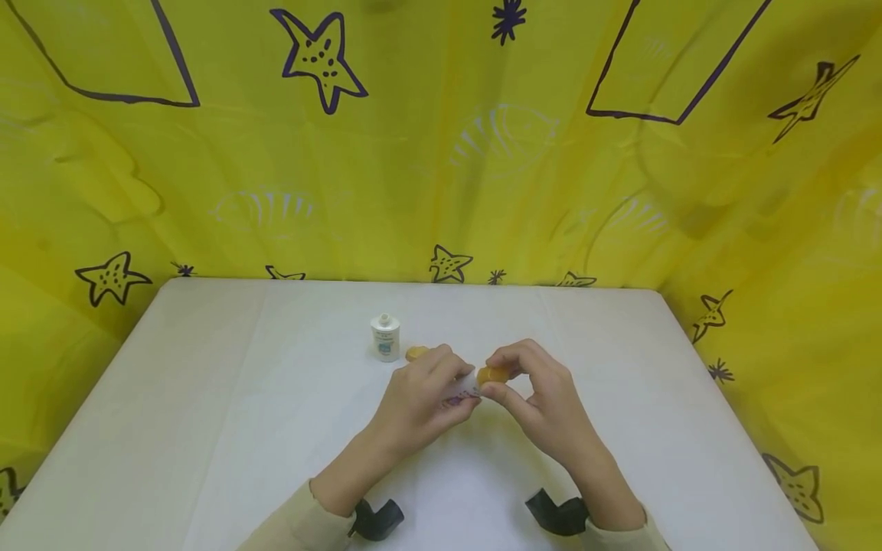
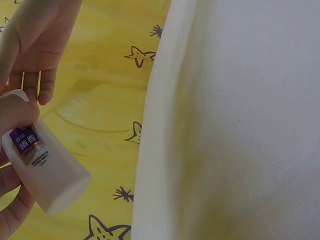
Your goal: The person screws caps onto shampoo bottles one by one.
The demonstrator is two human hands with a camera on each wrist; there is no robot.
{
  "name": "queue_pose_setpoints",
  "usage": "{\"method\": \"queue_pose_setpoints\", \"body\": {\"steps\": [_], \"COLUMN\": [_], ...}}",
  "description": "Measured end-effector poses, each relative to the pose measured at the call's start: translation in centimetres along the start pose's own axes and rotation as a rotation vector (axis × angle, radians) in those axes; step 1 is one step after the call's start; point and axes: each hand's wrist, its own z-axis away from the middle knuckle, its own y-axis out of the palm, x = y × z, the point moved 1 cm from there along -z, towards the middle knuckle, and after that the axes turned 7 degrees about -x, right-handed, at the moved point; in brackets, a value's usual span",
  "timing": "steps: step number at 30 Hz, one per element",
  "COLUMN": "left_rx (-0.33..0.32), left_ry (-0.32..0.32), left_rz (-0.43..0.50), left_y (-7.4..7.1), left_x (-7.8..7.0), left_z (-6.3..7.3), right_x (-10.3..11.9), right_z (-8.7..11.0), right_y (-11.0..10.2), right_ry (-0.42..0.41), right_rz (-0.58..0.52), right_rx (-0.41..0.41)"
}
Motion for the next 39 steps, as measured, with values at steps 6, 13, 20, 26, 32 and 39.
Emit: {"method": "queue_pose_setpoints", "body": {"steps": [6, 13, 20, 26, 32, 39], "left_rx": [-0.043, -0.017, 0.025, 0.0, -0.007, -0.033], "left_ry": [0.067, 0.041, 0.003, 0.019, 0.04, 0.074], "left_rz": [-0.029, -0.05, -0.033, -0.043, -0.064, -0.107], "left_y": [0.04, -0.24, -0.37, -0.28, -0.08, -0.09], "left_x": [0.05, 0.17, 0.23, 0.31, 0.44, 0.51], "left_z": [-0.07, -0.2, -0.24, -0.1, 0.01, 0.09], "right_x": [-0.21, -0.35, -0.48, -0.42, -0.37, -0.23], "right_z": [0.11, -0.13, -0.2, -0.19, -0.02, 0.02], "right_y": [0.22, 0.15, 0.15, 0.4, 0.6, 0.69], "right_ry": [-0.04, -0.062, -0.145, -0.183, -0.18, -0.115], "right_rz": [-0.013, -0.018, -0.05, -0.085, -0.084, -0.048], "right_rx": [-0.041, -0.022, -0.025, -0.019, -0.021, -0.015]}}
